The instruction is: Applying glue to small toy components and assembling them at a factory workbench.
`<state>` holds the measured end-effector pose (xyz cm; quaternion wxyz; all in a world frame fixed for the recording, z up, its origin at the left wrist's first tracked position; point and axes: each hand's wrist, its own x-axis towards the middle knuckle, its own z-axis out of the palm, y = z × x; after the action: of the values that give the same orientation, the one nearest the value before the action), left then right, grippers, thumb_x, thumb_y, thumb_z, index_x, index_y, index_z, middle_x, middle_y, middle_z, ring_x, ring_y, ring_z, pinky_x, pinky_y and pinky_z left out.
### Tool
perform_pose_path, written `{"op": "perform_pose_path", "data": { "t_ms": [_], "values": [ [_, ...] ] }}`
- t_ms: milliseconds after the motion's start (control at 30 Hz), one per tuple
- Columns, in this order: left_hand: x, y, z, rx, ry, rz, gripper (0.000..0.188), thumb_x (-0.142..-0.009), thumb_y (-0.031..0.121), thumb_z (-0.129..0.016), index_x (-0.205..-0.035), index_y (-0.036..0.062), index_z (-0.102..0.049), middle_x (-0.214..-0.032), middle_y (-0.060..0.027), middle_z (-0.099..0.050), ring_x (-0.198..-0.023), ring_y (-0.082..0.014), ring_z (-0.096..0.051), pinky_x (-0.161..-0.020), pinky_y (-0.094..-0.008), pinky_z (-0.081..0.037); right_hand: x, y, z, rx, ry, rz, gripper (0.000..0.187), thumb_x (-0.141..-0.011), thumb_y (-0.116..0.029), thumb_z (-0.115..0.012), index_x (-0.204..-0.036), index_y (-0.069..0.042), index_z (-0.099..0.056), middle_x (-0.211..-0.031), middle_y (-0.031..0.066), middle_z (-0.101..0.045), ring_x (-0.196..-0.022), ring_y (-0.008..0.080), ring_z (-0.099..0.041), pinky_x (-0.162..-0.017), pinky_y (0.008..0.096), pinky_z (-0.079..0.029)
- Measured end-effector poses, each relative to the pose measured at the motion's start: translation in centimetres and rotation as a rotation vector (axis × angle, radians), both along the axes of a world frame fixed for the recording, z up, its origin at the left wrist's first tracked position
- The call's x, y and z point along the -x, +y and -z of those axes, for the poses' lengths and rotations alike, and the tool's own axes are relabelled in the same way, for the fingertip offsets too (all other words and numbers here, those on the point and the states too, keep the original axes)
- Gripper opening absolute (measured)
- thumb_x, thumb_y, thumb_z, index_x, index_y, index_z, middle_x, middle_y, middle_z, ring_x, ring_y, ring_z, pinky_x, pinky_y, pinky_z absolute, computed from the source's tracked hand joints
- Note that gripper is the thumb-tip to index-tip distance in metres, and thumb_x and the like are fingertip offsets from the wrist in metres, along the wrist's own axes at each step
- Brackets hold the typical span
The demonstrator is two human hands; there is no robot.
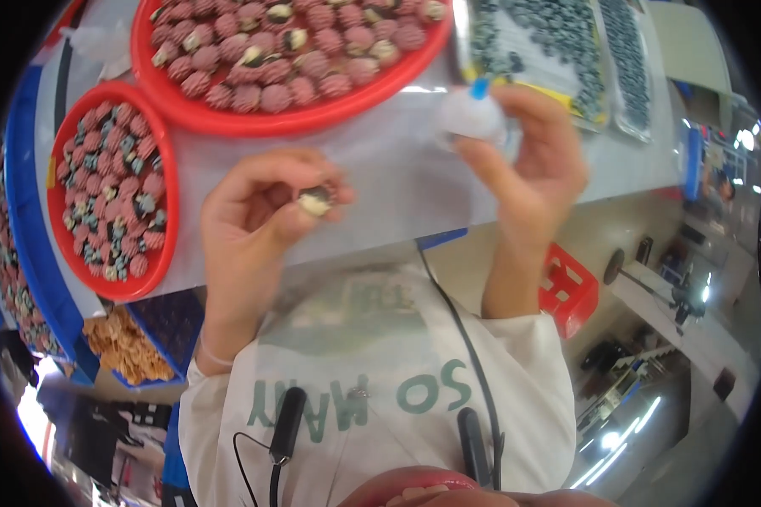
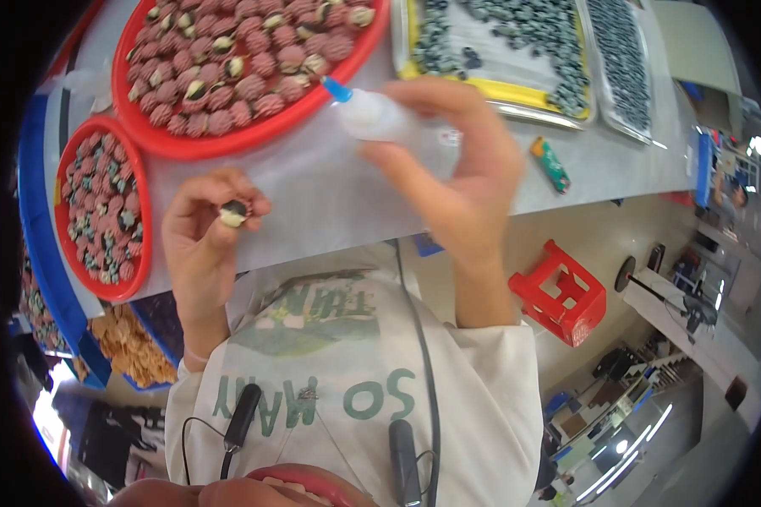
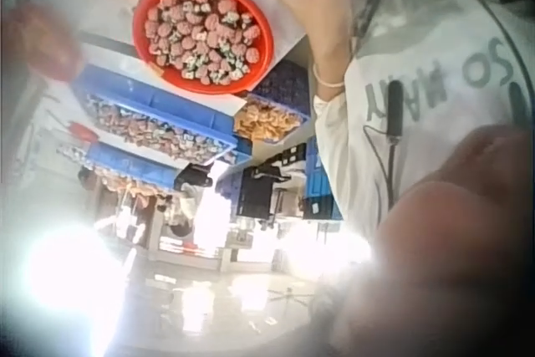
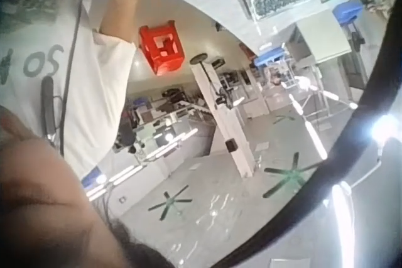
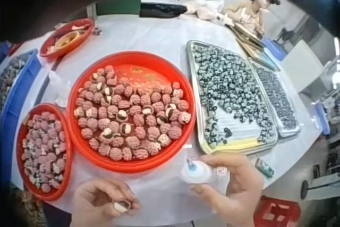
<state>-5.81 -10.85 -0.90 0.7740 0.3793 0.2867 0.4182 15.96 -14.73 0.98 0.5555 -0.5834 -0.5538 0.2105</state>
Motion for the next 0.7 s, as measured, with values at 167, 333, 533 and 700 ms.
{"op": "perform_pose_path", "data": {
  "t_ms": [167, 333, 533, 700],
  "values": [
    [0.2, 0.1, 0.2, -0.025, -0.032, 0.034, 0.030, -0.075, 0.017, -0.068, -0.095, -0.0011, -0.055, -0.096, -0.0139, -0.056, -0.083, -0.0224, -0.061, -0.071, -0.0293, -0.051, 0.7, 0.7, -0.1, 0.109, -0.233, 0.040, 0.038, -0.062, 0.001, -0.068, -0.099, -0.007, -0.060, -0.089, 0.0051, -0.062, -0.078, 0.0171, -0.058, -0.065, 0.0274, -0.048],
    [0.2, 0.2, -0.1, -0.002, -0.030, 0.063, 0.029, -0.075, 0.017, -0.069, -0.094, -0.0005, -0.055, -0.095, -0.0130, -0.056, -0.083, -0.0222, -0.060, -0.071, -0.0294, -0.051, -7.3, 1.8, -2.3, 0.135, -0.414, 0.018, 0.034, -0.067, 0.004, -0.062, -0.100, -0.004, -0.060, -0.093, 0.0065, -0.061, -0.074, 0.0141, -0.059, -0.067, 0.0234, -0.046],
    [-0.1, 0.2, 0.0, -0.031, -0.036, 0.081, 0.026, -0.076, 0.014, -0.068, -0.094, -0.0004, -0.055, -0.096, -0.0124, -0.056, -0.084, -0.0215, -0.060, -0.072, -0.0300, -0.051, -16.3, 6.9, -1.3, 0.270, -0.782, 0.242, 0.028, -0.075, -0.011, -0.064, -0.102, -0.010, -0.061, -0.084, 0.0057, -0.058, -0.075, 0.0135, -0.057, -0.068, 0.0240, -0.046],
    [0.0, 0.2, 0.0, -0.004, -0.051, 0.072, 0.025, -0.075, 0.012, -0.067, -0.094, -0.0001, -0.055, -0.095, -0.0121, -0.055, -0.084, -0.0214, -0.060, -0.073, -0.0307, -0.051, -16.4, 7.8, -0.4, 0.287, -0.817, 0.297, 0.025, -0.071, -0.013, -0.069, -0.094, -0.008, -0.064, -0.075, 0.0022, -0.055, -0.066, 0.0114, -0.053, -0.061, 0.0237, -0.044]
  ]
}}
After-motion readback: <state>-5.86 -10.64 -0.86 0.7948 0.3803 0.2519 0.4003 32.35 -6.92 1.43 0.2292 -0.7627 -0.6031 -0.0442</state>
